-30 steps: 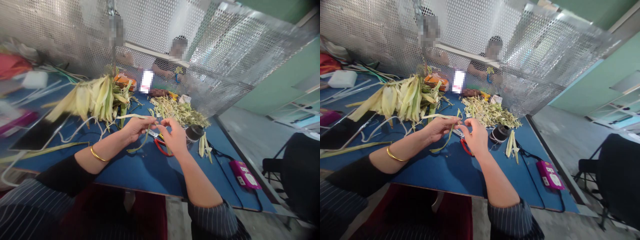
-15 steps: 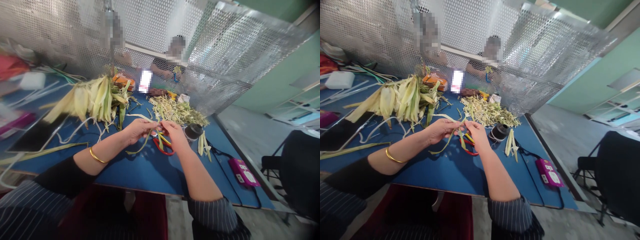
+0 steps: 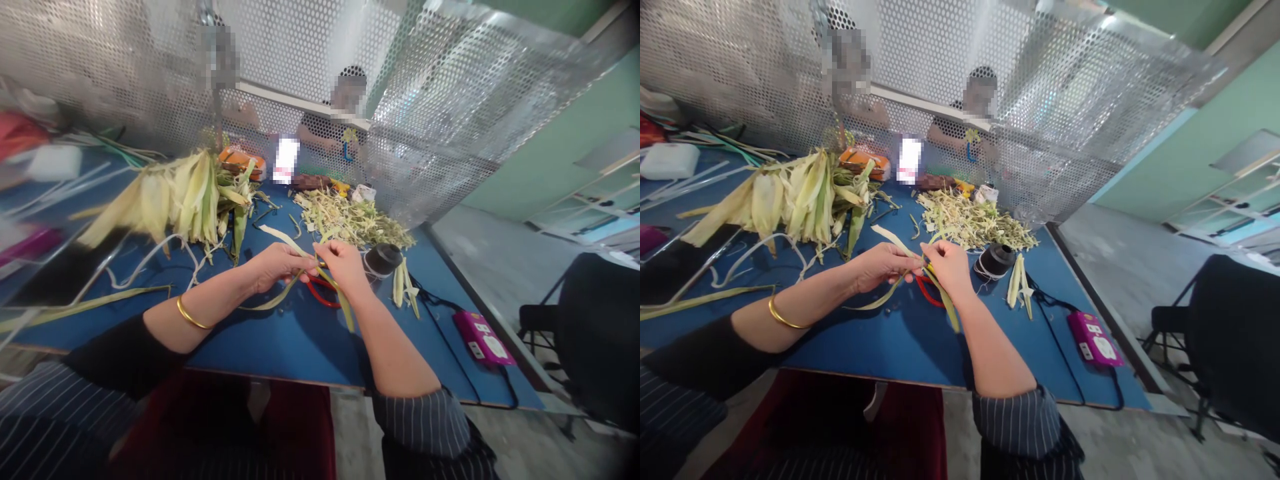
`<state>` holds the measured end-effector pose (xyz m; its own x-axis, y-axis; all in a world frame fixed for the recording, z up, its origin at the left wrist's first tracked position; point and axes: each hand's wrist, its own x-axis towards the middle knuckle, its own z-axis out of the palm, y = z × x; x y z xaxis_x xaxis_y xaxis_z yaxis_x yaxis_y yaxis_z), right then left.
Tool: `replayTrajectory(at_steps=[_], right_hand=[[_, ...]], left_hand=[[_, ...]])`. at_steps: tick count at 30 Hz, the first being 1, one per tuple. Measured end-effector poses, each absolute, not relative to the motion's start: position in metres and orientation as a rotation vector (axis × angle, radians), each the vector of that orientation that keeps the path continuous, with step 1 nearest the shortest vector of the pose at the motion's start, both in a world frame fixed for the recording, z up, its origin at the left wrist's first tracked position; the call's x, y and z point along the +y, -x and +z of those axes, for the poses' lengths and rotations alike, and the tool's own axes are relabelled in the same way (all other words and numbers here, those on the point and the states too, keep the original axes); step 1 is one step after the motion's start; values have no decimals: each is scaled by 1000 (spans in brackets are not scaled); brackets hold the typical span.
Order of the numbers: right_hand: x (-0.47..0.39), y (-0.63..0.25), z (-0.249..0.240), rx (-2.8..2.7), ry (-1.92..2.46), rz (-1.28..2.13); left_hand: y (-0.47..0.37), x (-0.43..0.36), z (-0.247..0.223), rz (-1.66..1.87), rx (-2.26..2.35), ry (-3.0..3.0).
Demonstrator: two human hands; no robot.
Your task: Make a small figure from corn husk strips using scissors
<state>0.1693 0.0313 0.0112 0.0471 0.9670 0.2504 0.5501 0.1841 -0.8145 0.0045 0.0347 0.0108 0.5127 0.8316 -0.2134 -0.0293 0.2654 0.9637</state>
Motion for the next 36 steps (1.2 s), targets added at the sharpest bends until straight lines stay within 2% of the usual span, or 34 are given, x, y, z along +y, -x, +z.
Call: replayTrajectory(at_steps=[3,5,9,13,16,28,30,34,36], right_hand=[[28,-173,18,-1624,1461,145],[26,-173,21,-1687,1359,130],[27,-169,21,-1844,1246,545],[24,-164,18,-1654,1226,1157],[20,-162,18,-1516,1207,1346],[22,-157,13,-1439,1186,997],[23,-159,15,-1480,1212,842],[25,-171,26,-1527,1239,325],[23,-176,32,-1573,1268,338]], left_hand=[[-3,34,14,681,825,-1187],[-3,32,15,682,823,-1234],[-7,29,11,691,869,-1376],[-11,27,7,635,859,-1461],[-13,25,7,616,821,-1479],[-13,18,10,535,726,-1476],[-13,18,12,563,736,-1426],[-8,25,16,755,827,-1164],[-4,31,18,851,837,-1067]])
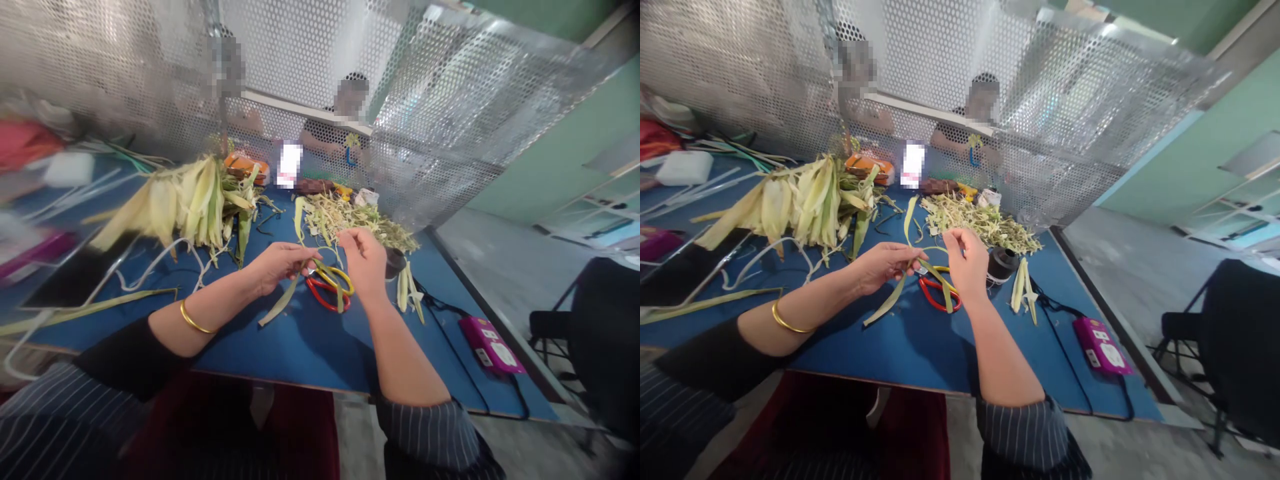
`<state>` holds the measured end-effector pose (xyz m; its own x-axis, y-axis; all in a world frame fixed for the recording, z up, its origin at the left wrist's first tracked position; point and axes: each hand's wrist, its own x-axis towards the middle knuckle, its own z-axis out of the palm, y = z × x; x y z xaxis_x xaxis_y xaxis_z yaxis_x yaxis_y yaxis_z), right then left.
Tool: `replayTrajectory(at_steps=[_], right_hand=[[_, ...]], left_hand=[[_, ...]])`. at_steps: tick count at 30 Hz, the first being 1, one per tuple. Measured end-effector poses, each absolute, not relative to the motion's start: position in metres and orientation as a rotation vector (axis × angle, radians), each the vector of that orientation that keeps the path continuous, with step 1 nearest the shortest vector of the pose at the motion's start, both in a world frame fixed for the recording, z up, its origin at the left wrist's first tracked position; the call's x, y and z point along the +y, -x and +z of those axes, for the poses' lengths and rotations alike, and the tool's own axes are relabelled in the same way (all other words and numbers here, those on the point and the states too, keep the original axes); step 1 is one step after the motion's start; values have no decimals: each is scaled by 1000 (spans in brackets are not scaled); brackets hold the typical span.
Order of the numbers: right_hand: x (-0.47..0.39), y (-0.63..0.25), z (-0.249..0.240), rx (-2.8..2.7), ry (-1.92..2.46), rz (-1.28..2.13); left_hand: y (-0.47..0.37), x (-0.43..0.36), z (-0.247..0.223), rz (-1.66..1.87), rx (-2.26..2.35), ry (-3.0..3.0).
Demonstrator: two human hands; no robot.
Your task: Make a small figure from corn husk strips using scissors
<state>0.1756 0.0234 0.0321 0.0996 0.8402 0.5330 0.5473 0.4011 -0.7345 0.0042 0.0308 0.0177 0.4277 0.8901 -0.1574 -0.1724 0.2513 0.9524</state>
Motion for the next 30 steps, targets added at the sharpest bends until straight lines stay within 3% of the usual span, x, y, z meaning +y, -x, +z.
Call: replayTrajectory(at_steps=[5,11,16,24,30], right_hand=[[19,-173,32,-1876,1346,739],[18,-169,22,-2029,1348,510],[17,-172,25,-2066,1340,529],[29,-179,26,-1648,1322,773],[29,-171,14,-1299,1131,1310]], left_hand=[[3,42,19,951,857,-896],[0,43,13,1026,940,-994],[0,46,10,1094,987,-1020],[1,40,18,886,800,-1044],[-5,36,10,842,878,-1239]])
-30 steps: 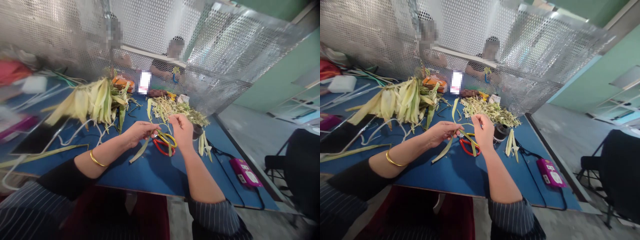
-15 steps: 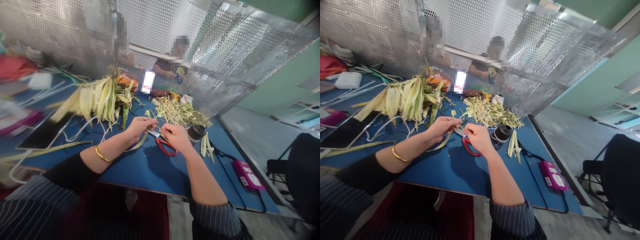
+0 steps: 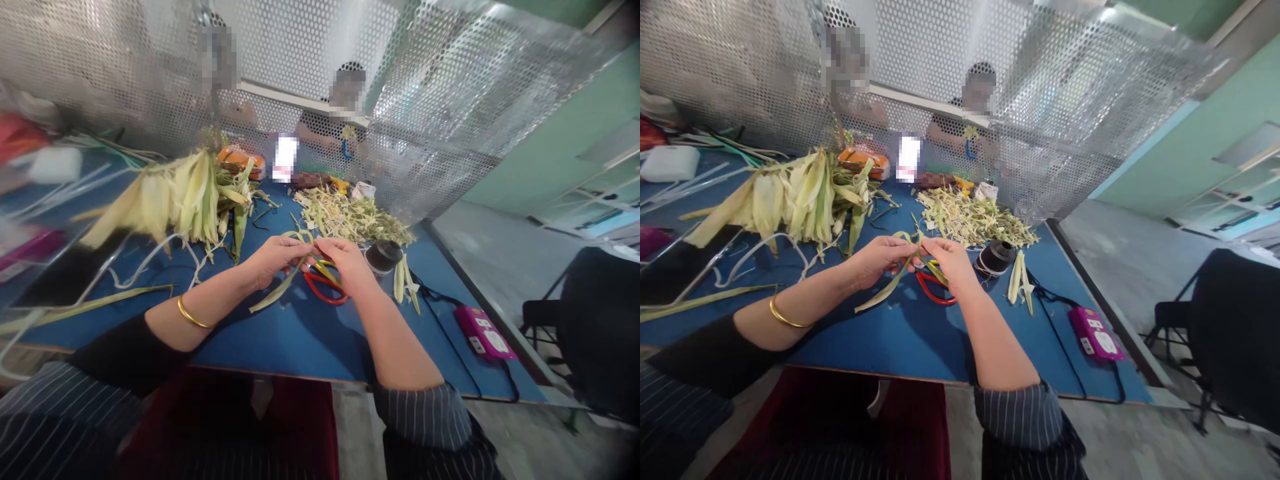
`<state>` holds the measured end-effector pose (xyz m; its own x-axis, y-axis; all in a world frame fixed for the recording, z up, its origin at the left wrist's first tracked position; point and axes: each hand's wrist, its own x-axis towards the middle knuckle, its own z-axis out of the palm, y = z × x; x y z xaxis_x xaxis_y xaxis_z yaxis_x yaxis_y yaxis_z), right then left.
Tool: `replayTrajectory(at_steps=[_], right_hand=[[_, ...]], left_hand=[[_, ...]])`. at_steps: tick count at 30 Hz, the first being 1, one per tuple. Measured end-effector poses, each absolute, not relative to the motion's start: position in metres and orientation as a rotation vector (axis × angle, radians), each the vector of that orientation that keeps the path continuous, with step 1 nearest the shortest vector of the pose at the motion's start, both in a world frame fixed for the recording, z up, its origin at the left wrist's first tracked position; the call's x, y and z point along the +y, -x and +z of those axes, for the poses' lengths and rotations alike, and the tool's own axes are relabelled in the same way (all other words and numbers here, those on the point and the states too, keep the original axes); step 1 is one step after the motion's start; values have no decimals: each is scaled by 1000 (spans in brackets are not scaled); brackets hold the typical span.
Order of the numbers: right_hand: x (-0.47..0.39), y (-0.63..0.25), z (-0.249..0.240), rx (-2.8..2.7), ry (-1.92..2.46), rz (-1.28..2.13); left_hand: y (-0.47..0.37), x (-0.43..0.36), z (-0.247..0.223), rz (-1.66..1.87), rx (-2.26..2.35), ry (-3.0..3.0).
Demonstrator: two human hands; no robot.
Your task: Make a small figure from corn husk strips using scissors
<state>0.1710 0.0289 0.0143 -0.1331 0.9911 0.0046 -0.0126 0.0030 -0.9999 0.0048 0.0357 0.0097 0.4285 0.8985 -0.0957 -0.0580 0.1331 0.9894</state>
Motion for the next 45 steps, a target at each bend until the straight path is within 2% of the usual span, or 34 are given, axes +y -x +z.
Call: replayTrajectory(at_steps=[4,10,12,16,18,25,39,45], right_hand=[[26,-163,10,-1145,1048,1426],[30,-157,4,-1174,1139,1134],[30,-160,6,-1329,1242,885],[20,-164,17,-1595,1302,155],[13,-161,20,-1719,1317,59],[12,-142,3,-1920,1493,416],[11,-138,3,-1693,1277,1028],[11,-134,-12,-1940,1376,802]], left_hand=[[-5,35,8,823,882,-1303],[-8,32,9,788,878,-1215],[-9,32,9,812,900,-1154],[-6,38,9,929,880,-1001],[-4,43,9,1009,854,-962],[-4,47,6,1088,854,-921],[-4,47,3,1147,884,-915],[-4,46,5,1092,956,-791]])
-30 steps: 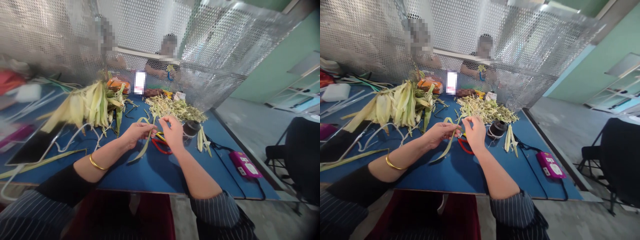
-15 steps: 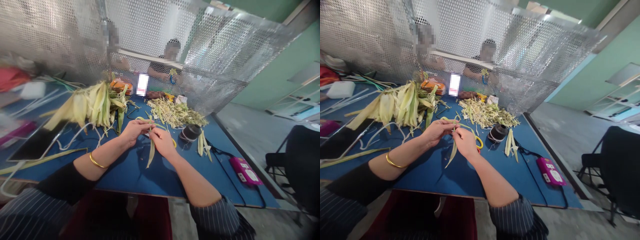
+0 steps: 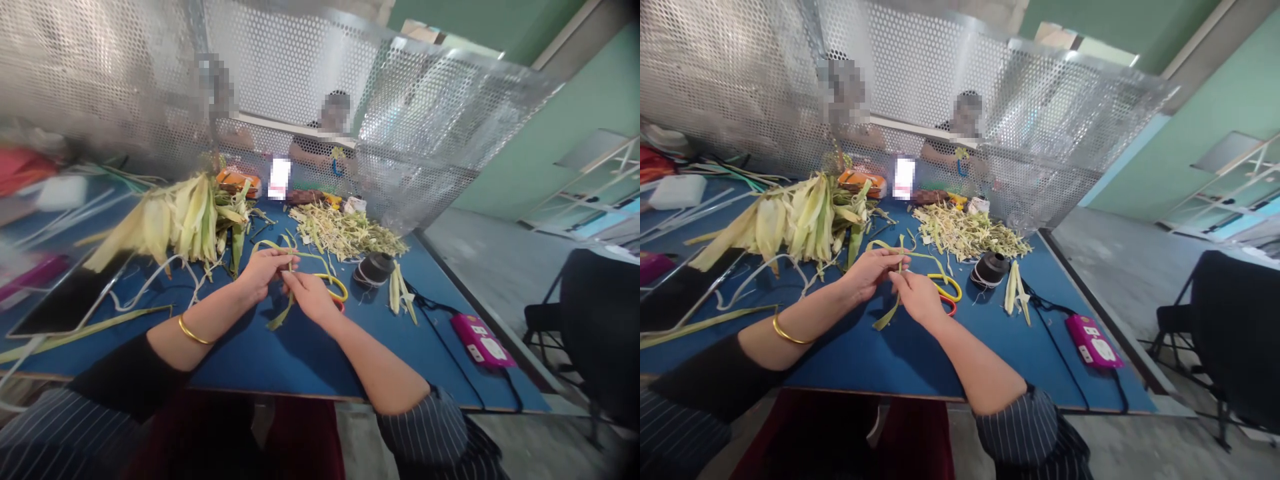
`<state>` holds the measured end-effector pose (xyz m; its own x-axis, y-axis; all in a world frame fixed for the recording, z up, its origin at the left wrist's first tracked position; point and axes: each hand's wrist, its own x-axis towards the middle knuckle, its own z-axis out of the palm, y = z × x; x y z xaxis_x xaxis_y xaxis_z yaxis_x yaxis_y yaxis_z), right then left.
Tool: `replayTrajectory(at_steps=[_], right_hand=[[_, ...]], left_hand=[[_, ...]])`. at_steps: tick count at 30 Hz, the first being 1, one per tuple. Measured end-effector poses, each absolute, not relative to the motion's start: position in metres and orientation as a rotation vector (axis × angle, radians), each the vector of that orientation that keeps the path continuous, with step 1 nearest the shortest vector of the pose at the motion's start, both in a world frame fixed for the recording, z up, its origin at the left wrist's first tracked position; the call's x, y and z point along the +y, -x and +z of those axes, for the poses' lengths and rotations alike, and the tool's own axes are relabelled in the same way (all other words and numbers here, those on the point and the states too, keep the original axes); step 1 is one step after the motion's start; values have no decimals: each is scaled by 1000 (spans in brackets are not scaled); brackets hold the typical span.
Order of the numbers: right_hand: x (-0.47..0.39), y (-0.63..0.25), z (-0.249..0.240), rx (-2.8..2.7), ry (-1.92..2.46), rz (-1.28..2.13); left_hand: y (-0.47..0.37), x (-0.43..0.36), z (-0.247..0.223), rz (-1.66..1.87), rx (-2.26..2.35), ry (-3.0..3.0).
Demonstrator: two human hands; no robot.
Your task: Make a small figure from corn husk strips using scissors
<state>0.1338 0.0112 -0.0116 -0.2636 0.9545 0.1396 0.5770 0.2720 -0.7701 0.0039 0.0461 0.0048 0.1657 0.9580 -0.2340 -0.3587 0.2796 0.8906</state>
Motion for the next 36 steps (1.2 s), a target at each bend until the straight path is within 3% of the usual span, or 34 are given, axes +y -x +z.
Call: replayTrajectory(at_steps=[24,36], right_hand=[[14,-137,-9,-1986,1362,754],[0,-132,5,-2081,1334,473]], left_hand=[[-2,47,3,1115,898,-832],[-4,50,0,1279,986,-1010]])
